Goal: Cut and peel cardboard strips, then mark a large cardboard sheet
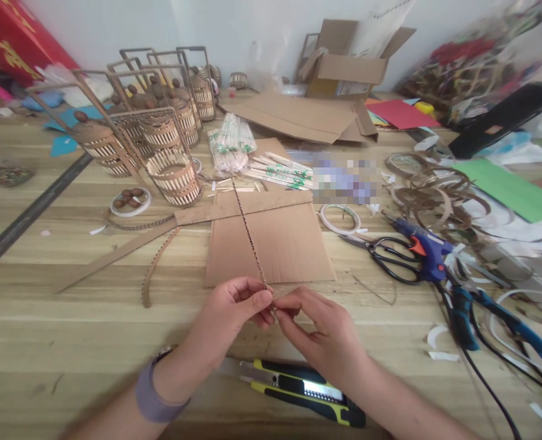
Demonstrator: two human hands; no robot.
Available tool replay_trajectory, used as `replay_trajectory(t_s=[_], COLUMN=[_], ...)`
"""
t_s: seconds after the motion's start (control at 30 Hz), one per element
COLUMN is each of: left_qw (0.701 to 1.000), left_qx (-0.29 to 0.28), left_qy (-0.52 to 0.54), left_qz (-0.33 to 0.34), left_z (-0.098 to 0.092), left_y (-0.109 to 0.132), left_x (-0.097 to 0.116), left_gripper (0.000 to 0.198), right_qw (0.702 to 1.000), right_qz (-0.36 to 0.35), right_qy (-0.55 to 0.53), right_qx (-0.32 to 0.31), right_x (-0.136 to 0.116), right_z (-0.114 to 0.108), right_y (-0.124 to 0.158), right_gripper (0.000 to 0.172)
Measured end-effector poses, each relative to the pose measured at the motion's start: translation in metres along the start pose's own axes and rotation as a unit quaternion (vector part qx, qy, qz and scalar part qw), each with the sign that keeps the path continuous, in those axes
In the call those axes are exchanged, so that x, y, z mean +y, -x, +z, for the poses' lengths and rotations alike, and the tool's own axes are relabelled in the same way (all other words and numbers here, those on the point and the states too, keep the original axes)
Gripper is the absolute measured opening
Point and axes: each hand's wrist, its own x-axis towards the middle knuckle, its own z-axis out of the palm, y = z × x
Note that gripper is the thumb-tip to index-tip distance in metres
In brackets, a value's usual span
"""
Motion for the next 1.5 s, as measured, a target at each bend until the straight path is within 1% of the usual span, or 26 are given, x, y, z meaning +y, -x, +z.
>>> replay_trajectory(t_s=[0.23,0.6,0.8,0.87,1.03,1.1,1.17,1.2,1.23,1.27,1.3,1.37,1.4,1.47,1.5], left_qw=[0.999,0.996,0.997,0.997,0.998,0.999,0.997,0.994,0.986,0.97,0.945,0.876,0.84,0.78,0.757], left_qx=[0.029,0.051,0.041,0.04,0.03,0.018,0.003,0.002,0.01,0.027,0.049,0.088,0.097,0.099,0.1], left_qy=[-0.025,-0.07,-0.056,-0.054,-0.049,-0.047,-0.074,-0.111,-0.166,-0.233,-0.303,-0.419,-0.459,-0.511,-0.526], left_qz=[0.011,0.038,0.031,0.029,0.005,-0.007,-0.006,0.005,0.029,0.066,0.113,0.22,0.271,0.349,0.374], left_z=[0.003,0.005,0.003,0.003,0.005,0.006,0.006,0.006,0.005,0.004,0.003,0.002,0.001,0.0,0.0], left_y=[0.001,0.003,0.004,0.004,0.002,0.002,0.003,0.004,0.005,0.007,0.009,0.013,0.014,0.016,0.016], left_x=[0.0,0.001,0.004,0.004,0.001,-0.001,-0.001,-0.001,0.0,0.0,0.001,0.0,-0.001,-0.003,-0.004], left_gripper=[0.039,0.034,0.035,0.035,0.038,0.039,0.039,0.038,0.036,0.033,0.029,0.024,0.023,0.021,0.02], right_qw=[1.0,0.999,0.997,0.997,0.999,0.998,0.997,0.997,0.997,0.996,0.996,0.995,0.995,0.994,0.993], right_qz=[0.016,0.042,0.067,0.066,0.038,0.027,0.016,0.01,0.006,0.002,0.001,0.003,0.003,0.003,0.002], right_qy=[0.021,0.003,-0.028,-0.026,0.028,0.05,0.068,0.074,0.078,0.081,0.084,0.092,0.096,0.104,0.105], right_qx=[0.013,0.008,-0.02,-0.019,0.016,0.022,0.022,0.02,0.019,0.02,0.023,0.031,0.037,0.046,0.05], right_x=[-0.001,0.0,0.0,0.0,0.0,0.001,0.002,0.002,0.003,0.004,0.004,0.005,0.005,0.005,0.005], right_z=[0.004,0.004,0.001,0.001,0.004,0.005,0.007,0.007,0.008,0.008,0.008,0.007,0.007,0.005,0.004], right_y=[0.002,0.002,0.001,0.0,0.001,0.001,0.002,0.002,0.003,0.003,0.003,0.004,0.004,0.003,0.003], right_gripper=[0.013,0.012,0.014,0.015,0.017,0.017,0.017,0.017,0.017,0.016,0.016,0.016,0.015,0.014,0.014])
